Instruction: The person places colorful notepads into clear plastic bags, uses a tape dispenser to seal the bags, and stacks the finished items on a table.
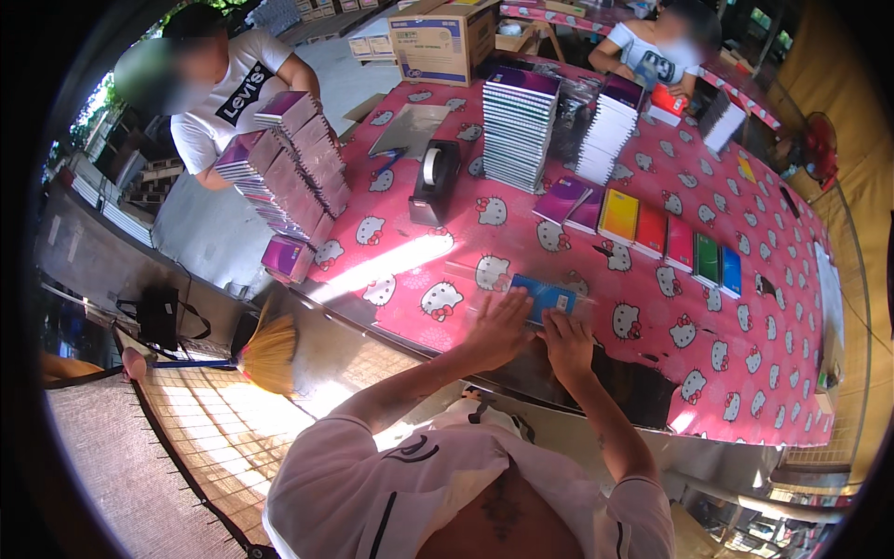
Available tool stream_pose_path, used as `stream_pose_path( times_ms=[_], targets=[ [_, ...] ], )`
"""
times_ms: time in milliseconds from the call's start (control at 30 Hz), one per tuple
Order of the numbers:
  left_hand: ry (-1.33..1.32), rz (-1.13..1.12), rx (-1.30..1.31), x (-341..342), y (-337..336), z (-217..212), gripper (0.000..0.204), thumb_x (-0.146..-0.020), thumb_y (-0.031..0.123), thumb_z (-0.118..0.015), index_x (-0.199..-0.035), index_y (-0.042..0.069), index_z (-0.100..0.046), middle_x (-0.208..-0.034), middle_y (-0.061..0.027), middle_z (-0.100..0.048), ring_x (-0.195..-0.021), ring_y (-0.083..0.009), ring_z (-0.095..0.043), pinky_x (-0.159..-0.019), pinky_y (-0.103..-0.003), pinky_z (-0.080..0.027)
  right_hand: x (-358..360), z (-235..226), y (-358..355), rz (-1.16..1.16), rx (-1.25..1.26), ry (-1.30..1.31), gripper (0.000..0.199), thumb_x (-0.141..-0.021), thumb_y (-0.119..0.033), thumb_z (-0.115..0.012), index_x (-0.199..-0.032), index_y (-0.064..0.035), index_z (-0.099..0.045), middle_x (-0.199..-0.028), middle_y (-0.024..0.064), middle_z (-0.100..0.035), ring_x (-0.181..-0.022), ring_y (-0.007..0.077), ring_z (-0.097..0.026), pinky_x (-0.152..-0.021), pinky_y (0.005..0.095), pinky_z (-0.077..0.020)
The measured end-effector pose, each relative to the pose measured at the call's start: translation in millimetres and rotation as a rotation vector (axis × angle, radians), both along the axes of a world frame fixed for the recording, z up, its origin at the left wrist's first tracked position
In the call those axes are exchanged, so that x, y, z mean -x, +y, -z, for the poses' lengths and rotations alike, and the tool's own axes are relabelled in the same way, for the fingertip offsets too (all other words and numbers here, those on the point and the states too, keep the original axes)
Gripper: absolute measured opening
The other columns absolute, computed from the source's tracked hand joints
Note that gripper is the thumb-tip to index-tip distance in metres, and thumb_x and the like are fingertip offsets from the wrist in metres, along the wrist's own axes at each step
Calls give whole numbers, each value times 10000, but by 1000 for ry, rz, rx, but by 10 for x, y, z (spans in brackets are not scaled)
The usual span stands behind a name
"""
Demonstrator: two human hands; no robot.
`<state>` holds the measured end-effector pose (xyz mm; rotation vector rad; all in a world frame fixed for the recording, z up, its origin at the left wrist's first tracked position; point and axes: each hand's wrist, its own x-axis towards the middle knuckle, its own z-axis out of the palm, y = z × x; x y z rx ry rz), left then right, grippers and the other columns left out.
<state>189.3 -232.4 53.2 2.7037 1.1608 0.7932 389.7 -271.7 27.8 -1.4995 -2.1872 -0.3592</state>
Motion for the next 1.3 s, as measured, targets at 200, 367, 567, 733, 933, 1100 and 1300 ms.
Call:
stream_pose_path(
  times_ms=[200, 367, 567, 733, 933, 1100, 1300],
  targets=[
    [-459, -505, -39, 1528, 1730, 9, 355, -905, 268, -697, -1142, 6, -658, -1049, -237, -656, -969, -328, -636, -779, -461, -531, 117, -143, -16, -8, -5, 70, 439, -757, -232, -769, -1164, -92, -679, -1147, 15, -623, -1050, 206, -596, -867, 384, -446],
    [-978, -657, 1202, 1991, 2505, -182, 178, -867, 151, -709, -1017, 53, -714, -860, -84, -694, -615, -153, -548, -580, -285, -468, 182, -229, 2, -10, 10, 74, 433, -739, -211, -785, -1141, -87, -685, -1117, 18, -627, -1036, 213, -607, -858, 388, -457],
    [-1444, -521, 847, 1480, 1981, 11, 131, -944, 162, -622, -1041, 79, -651, -871, -27, -663, -696, -107, -584, -658, -260, -461, 86, -180, 29, 1, 29, 113, 418, -748, -201, -781, -1138, -84, -685, -1085, 23, -620, -1035, 223, -612, -847, 402, -468],
    [-1519, -577, 780, 1527, 1760, 56, 151, -953, 232, -622, -1031, 103, -631, -965, -13, -652, -874, -153, -611, -777, -370, -480, 99, -159, -34, -27, 54, 158, 415, -762, -196, -775, -1151, -85, -680, -1071, 24, -611, -1036, 227, -611, -847, 408, -468],
    [-88, -1125, 158, 1760, 1784, 275, 162, -919, 220, -580, -906, 79, -658, -862, -153, -725, -817, -332, -711, -730, -502, -541, 75, -219, 9, -98, 24, 175, 409, -776, -211, -765, -1152, -75, -678, -1074, 28, -608, -1047, 230, -603, -846, 405, -468],
    [-287, -497, 317, 1235, 1220, 45, 184, -870, 185, -657, -869, 10, -713, -786, -147, -730, -732, -288, -726, -650, -374, -564, 0, -116, 63, -112, -45, 206, 394, -785, -244, -752, -1138, -83, -680, -1073, 14, -610, -1033, 219, -608, -851, 393, -465],
    [-127, -400, 719, -304, 322, -266, 283, -866, 291, -724, -828, 10, -723, -764, -146, -724, -728, -257, -727, -638, -340, -557, -13, -45, 50, -94, -52, 181, 371, -767, -275, -759, -1094, -119, -676, -1040, -16, -607, -1041, 192, -606, -860, 381, -448]
  ],
)
